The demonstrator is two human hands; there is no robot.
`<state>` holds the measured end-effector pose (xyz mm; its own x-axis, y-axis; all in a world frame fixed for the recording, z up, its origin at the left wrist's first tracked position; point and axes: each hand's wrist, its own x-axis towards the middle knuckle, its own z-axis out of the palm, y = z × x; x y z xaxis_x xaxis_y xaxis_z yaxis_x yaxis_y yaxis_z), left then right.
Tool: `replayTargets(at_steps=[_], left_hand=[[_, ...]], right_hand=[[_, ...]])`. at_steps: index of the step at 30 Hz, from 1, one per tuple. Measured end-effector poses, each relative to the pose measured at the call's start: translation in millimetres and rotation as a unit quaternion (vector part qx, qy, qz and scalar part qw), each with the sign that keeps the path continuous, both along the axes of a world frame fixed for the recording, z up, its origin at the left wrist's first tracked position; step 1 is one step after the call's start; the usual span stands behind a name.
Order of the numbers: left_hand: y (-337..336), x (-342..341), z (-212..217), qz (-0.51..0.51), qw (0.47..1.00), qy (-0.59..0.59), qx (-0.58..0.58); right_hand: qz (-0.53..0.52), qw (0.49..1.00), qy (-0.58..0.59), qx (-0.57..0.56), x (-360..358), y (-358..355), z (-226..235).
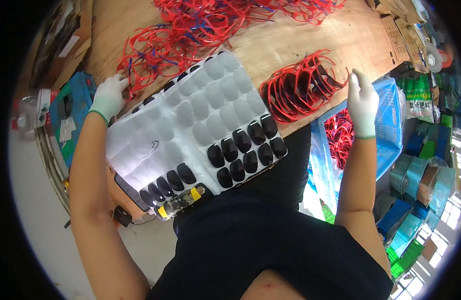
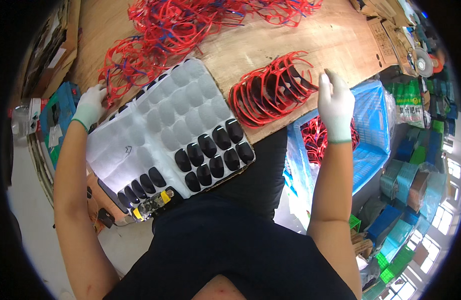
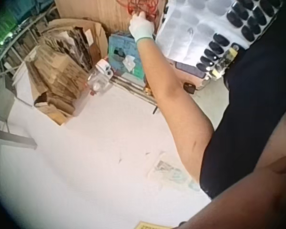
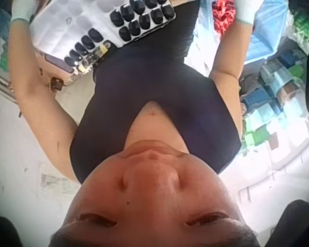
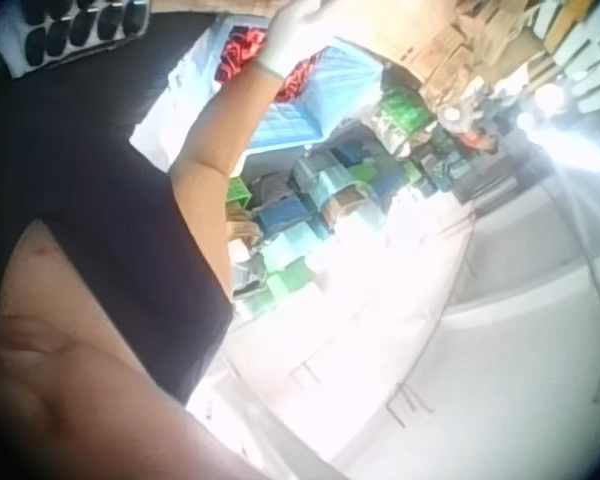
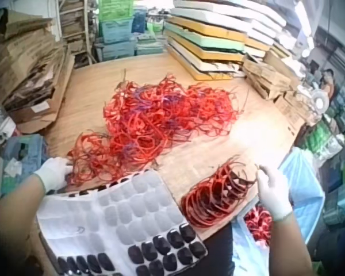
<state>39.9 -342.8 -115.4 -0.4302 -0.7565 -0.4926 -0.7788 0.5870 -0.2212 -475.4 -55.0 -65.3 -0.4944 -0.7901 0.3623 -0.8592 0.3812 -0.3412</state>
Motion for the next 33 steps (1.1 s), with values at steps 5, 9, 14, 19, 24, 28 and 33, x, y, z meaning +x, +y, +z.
replayTargets(at_steps=[5,9,14,19,24,28,33], left_hand=[[12.8,10.8,35.8,0.101,0.982,0.158,0.030],[65.0,27.9,88.9,0.088,0.933,0.342,-0.071],[179.8,46.7,123.5,0.034,0.894,0.412,-0.171],[288.2,20.9,117.6,0.185,0.745,0.639,0.050],[332.5,-27.1,112.8,0.148,0.661,0.715,0.174],[341.1,-21.8,118.0,0.101,0.716,0.676,0.143],[349.0,-4.2,118.4,0.127,0.714,0.680,0.104]], right_hand=[[0.084,0.987,-0.133,-0.039,91.8,20.4,11.1],[0.300,0.943,-0.141,0.012,180.9,8.8,7.7],[0.357,0.917,-0.084,0.156,255.3,11.8,-1.1],[0.312,0.930,-0.002,0.194,280.2,10.6,-5.4],[0.389,0.896,-0.067,0.204,284.8,6.9,-9.4],[0.565,0.821,-0.009,0.076,267.6,28.7,18.0],[0.507,0.807,-0.284,0.108,264.2,72.4,66.3]])
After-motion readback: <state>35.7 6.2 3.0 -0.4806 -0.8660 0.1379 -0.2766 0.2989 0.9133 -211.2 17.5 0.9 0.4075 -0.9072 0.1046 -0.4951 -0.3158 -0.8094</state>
